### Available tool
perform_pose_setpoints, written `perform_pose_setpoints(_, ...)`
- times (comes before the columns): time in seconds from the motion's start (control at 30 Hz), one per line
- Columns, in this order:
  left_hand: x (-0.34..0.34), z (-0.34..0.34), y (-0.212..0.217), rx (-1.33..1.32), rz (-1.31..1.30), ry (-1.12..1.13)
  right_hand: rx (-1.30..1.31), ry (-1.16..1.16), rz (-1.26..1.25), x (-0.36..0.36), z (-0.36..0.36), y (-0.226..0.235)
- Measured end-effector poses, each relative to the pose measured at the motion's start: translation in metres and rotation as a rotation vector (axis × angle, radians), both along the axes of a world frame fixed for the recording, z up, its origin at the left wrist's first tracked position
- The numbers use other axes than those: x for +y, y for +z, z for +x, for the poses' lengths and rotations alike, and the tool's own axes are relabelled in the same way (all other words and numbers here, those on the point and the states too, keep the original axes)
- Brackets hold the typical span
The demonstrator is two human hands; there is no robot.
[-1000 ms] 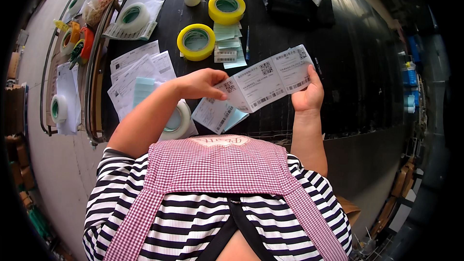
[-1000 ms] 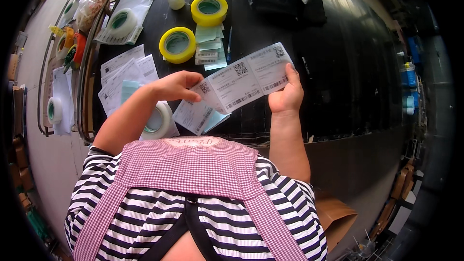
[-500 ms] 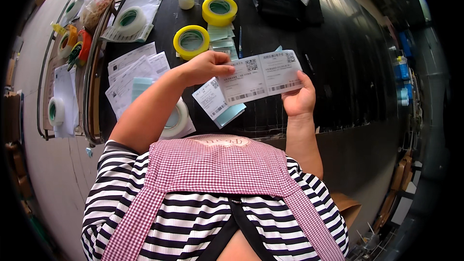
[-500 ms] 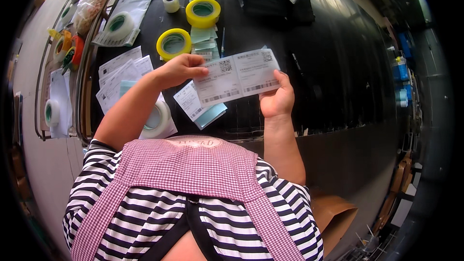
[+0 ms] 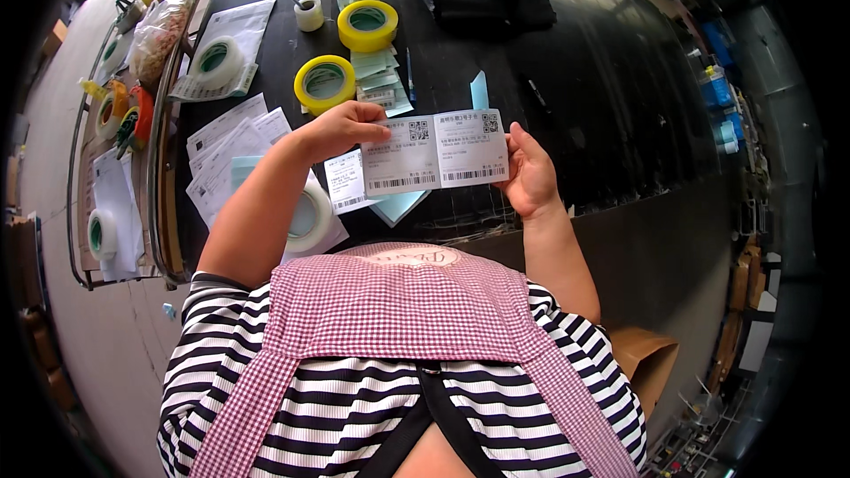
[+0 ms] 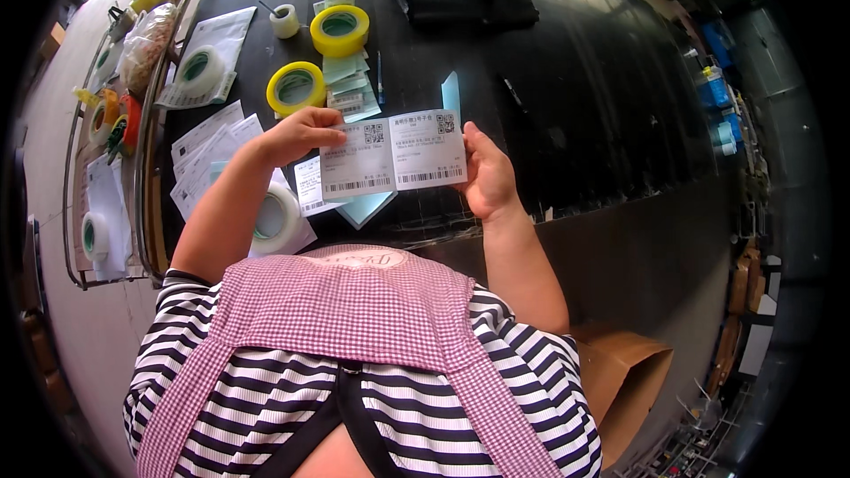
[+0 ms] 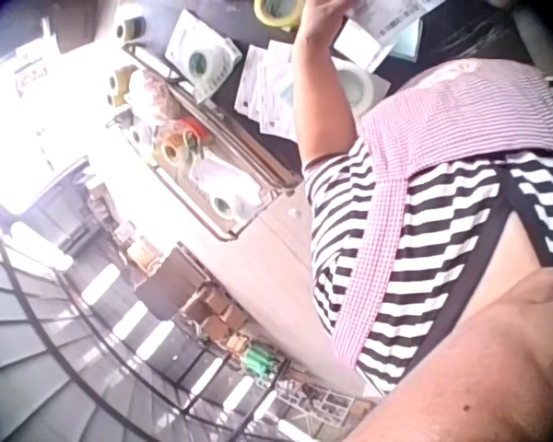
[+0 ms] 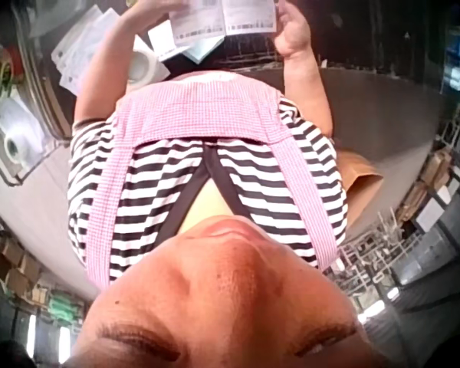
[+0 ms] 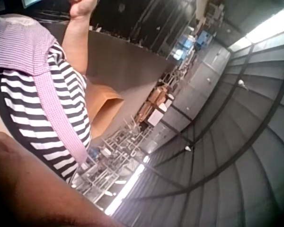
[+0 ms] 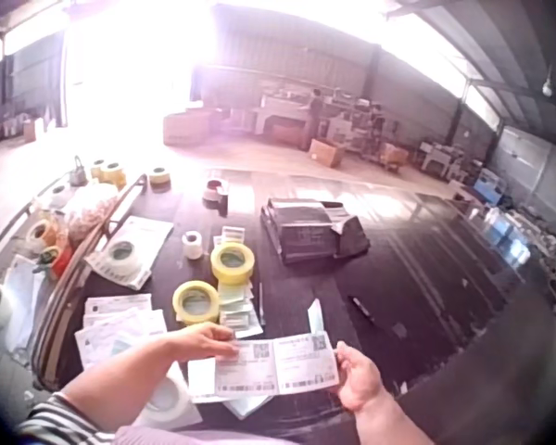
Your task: The person organizes and peels adhesive labels from a roll on a work table, handling the paper strips by hand and arranging them near rolls of tape.
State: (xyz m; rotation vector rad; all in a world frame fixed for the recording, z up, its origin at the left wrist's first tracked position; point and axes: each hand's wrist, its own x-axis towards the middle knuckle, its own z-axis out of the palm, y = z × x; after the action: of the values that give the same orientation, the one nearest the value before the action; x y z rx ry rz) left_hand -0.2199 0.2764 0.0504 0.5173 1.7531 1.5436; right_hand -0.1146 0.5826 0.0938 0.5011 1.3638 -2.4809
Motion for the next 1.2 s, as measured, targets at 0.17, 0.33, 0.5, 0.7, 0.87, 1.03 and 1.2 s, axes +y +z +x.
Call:
perform_pose_setpoints(0.17, 0.001, 0.003, 0.002, -0.044, 0.008, 0.030, 0.042, 0.072, 0.202, 0.005, -0.021, -0.015)
perform_pose_setpoints(0.33, -0.001, 0.011, 0.003, -0.090, -0.007, 0.086, 0.013, 0.127, 0.169, 0.011, -0.042, -0.032)
perform_pose_setpoints(0.5, 0.002, 0.016, 0.001, -0.103, -0.011, 0.153, 0.013, 0.220, 0.177, 0.019, -0.059, -0.042)
perform_pose_setpoints(0.7, -0.002, 0.020, 0.002, -0.123, -0.012, 0.213, 0.023, 0.247, 0.141, 0.024, -0.073, -0.047)
perform_pose_setpoints(0.87, -0.010, 0.021, 0.001, -0.137, 0.022, 0.265, 0.040, 0.258, 0.138, 0.025, -0.078, -0.042)
perform_pose_setpoints(1.03, -0.013, 0.020, -0.004, -0.152, 0.048, 0.274, 0.049, 0.273, 0.097, 0.029, -0.083, -0.050)
perform_pose_setpoints(1.2, -0.013, 0.017, -0.008, -0.164, 0.046, 0.284, 0.042, 0.274, 0.089, 0.027, -0.083, -0.043)
